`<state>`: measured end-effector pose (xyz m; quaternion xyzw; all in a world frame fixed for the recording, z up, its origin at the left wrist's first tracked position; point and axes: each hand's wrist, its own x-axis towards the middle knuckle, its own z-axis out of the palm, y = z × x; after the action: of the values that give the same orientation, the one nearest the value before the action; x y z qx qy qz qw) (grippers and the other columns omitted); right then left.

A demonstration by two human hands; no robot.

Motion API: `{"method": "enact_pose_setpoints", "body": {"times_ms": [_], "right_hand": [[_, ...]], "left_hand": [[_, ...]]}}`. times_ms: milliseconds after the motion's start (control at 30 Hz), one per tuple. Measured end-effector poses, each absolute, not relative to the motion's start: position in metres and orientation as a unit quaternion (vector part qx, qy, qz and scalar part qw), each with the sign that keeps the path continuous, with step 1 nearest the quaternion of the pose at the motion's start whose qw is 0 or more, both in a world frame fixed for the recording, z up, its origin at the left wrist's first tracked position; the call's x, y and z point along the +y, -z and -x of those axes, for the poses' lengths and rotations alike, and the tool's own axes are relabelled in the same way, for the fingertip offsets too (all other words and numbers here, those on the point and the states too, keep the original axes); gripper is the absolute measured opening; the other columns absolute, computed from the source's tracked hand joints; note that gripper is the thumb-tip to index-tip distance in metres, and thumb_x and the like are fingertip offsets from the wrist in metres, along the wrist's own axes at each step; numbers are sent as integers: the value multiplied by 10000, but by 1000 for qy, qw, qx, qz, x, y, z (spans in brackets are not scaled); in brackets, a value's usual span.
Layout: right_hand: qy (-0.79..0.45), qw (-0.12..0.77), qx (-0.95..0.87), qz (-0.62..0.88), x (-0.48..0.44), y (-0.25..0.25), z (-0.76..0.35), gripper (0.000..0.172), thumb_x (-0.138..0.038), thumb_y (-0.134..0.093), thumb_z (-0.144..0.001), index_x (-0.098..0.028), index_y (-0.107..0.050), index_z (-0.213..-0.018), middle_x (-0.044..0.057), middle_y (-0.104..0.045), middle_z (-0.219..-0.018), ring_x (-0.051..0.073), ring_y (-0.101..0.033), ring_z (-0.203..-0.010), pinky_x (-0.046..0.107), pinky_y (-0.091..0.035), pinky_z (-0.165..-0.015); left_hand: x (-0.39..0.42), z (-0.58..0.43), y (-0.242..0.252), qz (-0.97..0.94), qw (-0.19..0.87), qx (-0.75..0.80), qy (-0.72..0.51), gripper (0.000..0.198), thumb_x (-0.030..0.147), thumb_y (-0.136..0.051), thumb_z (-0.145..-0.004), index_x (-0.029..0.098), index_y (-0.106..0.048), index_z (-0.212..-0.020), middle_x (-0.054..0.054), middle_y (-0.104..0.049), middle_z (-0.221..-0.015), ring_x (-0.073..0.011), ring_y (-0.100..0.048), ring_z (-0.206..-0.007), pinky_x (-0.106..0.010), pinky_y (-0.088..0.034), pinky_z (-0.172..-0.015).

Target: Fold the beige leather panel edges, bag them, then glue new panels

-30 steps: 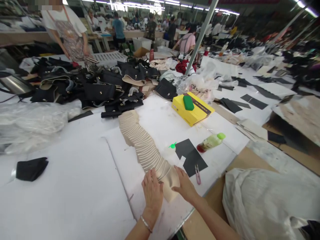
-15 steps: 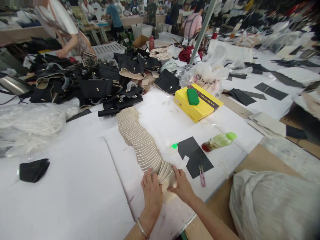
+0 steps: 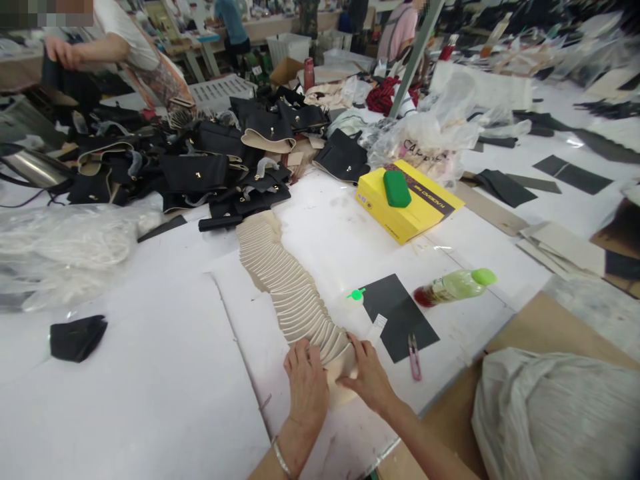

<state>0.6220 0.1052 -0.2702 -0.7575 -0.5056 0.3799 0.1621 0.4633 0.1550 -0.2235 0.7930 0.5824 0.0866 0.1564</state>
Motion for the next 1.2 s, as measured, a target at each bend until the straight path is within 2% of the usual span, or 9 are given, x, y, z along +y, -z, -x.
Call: {"method": "enact_pose_setpoints", "body": {"times_ms": [133, 233, 600, 767, 833, 967, 1067, 1133, 1200], "right_hand": [[-375, 172, -506, 758, 107, 270, -620, 929, -250, -724, -653, -250, -271, -1464, 91, -439, -1235, 285, -461, -1142, 379, -460, -900], [-373, 174, -503, 760, 107, 270, -619, 916, -247, -715, -662, -261, -272, -1463, 87, -442, -1230, 285, -464, -1140, 383, -462, -904], [-390, 182, -488, 759, 108, 273, -618, 940, -260, -719, -671, -260, -238, -1478, 89, -432, -1257, 289, -447, -1190, 397, -438, -965], [-389, 182, -486, 761, 108, 277, -616, 948, -284, -724, -668, -260, -241, -1484, 96, -440, -1255, 309, -446, -1196, 419, -431, -969], [-388, 183, -484, 763, 108, 277, -616, 950, -288, -727, -666, -266, -243, -1484, 95, -442, -1257, 312, -446, -1197, 416, -432, -968], [-389, 188, -479, 764, 109, 277, -615, 938, -285, -723, -672, -268, -247, -1480, 93, -440, -1261, 305, -451, -1192, 409, -433, -972], [-390, 196, -473, 765, 107, 277, -615, 928, -264, -717, -671, -258, -252, -1474, 94, -439, -1265, 299, -454, -1190, 411, -431, -982], [-389, 210, -470, 764, 105, 278, -615, 931, -242, -714, -665, -246, -249, -1471, 95, -427, -1283, 292, -451, -1201, 414, -420, -1000], [-386, 236, -470, 758, 101, 279, -614, 960, -224, -718, -656, -247, -221, -1477, 97, -386, -1341, 279, -429, -1238, 408, -399, -1032]], "left_hand": [[165, -467, 221, -781, 172, 595, -82, 661, 111, -659, -733, 123, -379, -1332, -108, -528, -1109, -274, -476, -1040, -437, -362, -931], [170, -471, 223, -771, 174, 609, -69, 804, 142, -681, -730, 100, -259, -1412, -121, -522, -1117, -288, -473, -1056, -441, -358, -920], [180, -476, 209, -762, 170, 624, -29, 659, 157, -740, -669, 116, -440, -1255, -127, -519, -1159, -305, -478, -1061, -438, -395, -896], [190, -471, 210, -790, 146, 592, -63, 634, 144, -747, -645, 123, -457, -1208, -193, -396, -1397, -347, -345, -1309, -474, -325, -1035], [191, -471, 212, -798, 148, 581, -65, 641, 137, -738, -645, 128, -446, -1215, -192, -395, -1416, -346, -331, -1336, -490, -299, -1061], [190, -472, 213, -800, 136, 582, -62, 619, 132, -725, -646, 138, -456, -1204, -178, -437, -1381, -355, -355, -1318, -515, -283, -1063], [190, -473, 209, -805, 133, 574, -63, 703, 157, -745, -639, 113, -422, -1262, -184, -453, -1330, -352, -397, -1252, -508, -295, -1050], [191, -474, 204, -810, 147, 565, -51, 789, 188, -764, -638, 87, -377, -1318, -176, -483, -1261, -331, -449, -1171, -483, -331, -1016], [192, -475, 199, -815, 176, 551, -18, 763, 224, -779, -637, 85, -411, -1290, -147, -525, -1160, -303, -505, -1068, -442, -390, -940]]}}
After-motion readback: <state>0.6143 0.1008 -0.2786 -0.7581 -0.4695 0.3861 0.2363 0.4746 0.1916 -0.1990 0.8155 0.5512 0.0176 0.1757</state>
